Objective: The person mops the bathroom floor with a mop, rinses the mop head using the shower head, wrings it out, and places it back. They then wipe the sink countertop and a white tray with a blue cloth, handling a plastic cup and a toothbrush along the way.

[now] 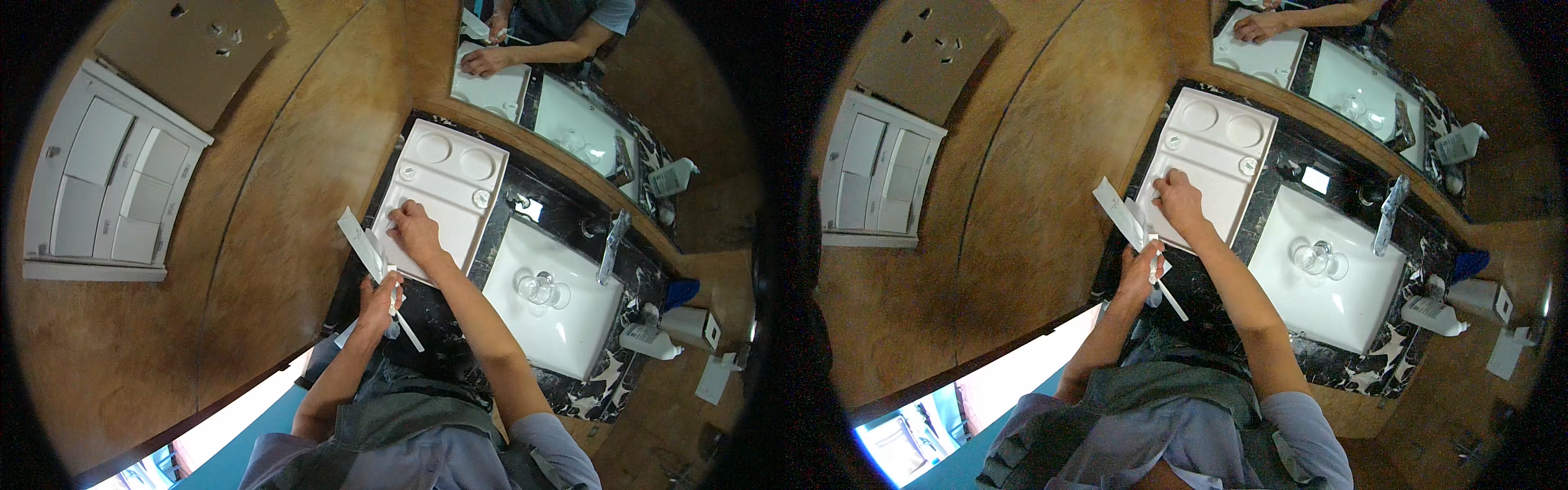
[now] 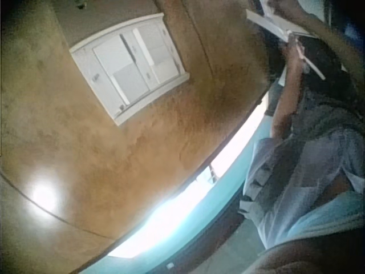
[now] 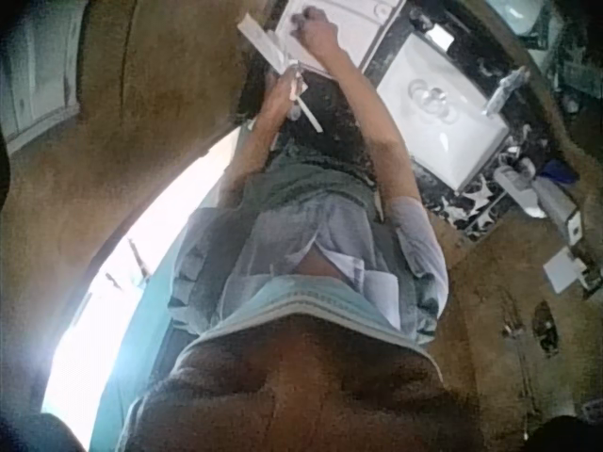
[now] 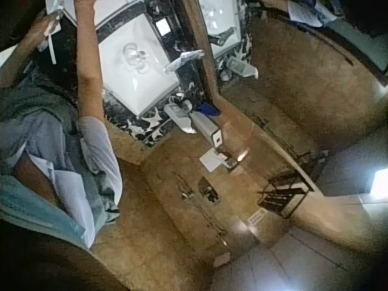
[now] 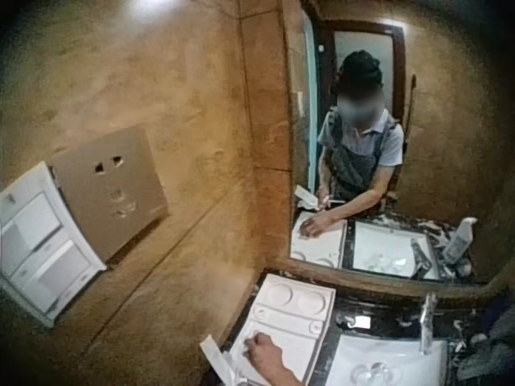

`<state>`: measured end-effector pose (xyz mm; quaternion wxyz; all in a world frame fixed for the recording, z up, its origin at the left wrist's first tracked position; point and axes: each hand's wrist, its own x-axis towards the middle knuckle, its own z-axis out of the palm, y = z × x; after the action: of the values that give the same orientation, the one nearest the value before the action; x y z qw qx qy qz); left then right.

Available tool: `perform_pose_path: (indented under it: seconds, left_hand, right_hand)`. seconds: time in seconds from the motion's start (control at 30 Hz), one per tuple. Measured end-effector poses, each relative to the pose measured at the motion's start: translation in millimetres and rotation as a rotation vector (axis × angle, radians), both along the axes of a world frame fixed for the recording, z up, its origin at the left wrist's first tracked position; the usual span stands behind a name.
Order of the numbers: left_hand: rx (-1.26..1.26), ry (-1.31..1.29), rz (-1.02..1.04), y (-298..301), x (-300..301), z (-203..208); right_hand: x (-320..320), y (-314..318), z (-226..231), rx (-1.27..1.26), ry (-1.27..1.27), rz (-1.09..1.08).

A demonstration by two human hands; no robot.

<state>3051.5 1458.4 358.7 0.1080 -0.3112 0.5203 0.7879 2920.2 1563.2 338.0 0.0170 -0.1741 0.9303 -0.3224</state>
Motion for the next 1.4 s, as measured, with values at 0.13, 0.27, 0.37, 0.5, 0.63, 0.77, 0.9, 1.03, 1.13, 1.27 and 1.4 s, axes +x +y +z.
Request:
perform_pose_path:
  seconds: [0.13, 0.27, 0.37, 0.5, 0.63, 0.77, 0.9, 1.03, 1.13, 1.27, 1.4]
  left_hand:
    - [0.072, -0.032, 0.108, 3.6, -7.7, 1.7]
    - [0.003, -0.048, 0.056, 2.0, -17.6, -1.2]
    - [0.076, 0.025, 0.034, -2.3, -17.8, -2.8]
    - [0.176, -0.004, -0.037, -3.8, -8.7, -0.1]
    - [0.128, 0.042, -0.187, -0.6, -2.8, 3.9]
    - [0.051, 0.08, -0.067, -2.0, -8.8, 4.3]
    - [0.169, 0.019, -0.163, 1.1, -9.0, 4.3]
    - [0.055, 0.099, -0.357, 18.6, 16.5, 11.2]
    - [0.11, 0.087, -0.202, 27.2, 42.7, 19.5]
    - [0.078, 0.129, -0.067, 15.6, 82.2, 27.1]
    - [0.096, 0.087, 0.039, 18.7, 126.8, 21.0]
  right_hand:
    - [25.1, 10.3, -5.7, -0.233, -0.165, -0.087]
    - [60.4, 30.6, 6.6, -0.766, -0.7, -0.054]
    - [44.3, 33.5, 14.0, -0.612, -0.723, -0.016]
    - [-19.3, 1.9, -2.2, -0.104, -0.042, -0.118]
    - [-33.2, -20.2, -26.5, 0.17, 0.053, -0.036]
    - [9.8, -3.9, -10.1, -0.079, 0.031, -0.148]
    - [90.7, 20.6, 31.3, -0.511, -0.105, -0.126]
    - [135.2, 53.7, 42.5, -0.627, -0.334, -0.221]
    - [157.0, 90.8, 29.9, -0.939, -0.587, -0.243]
    - [162.7, 144.8, -2.6, -0.51, -0.349, -0.455]
    - [156.3, 141.1, -23.1, -0.099, 0.008, -0.231]
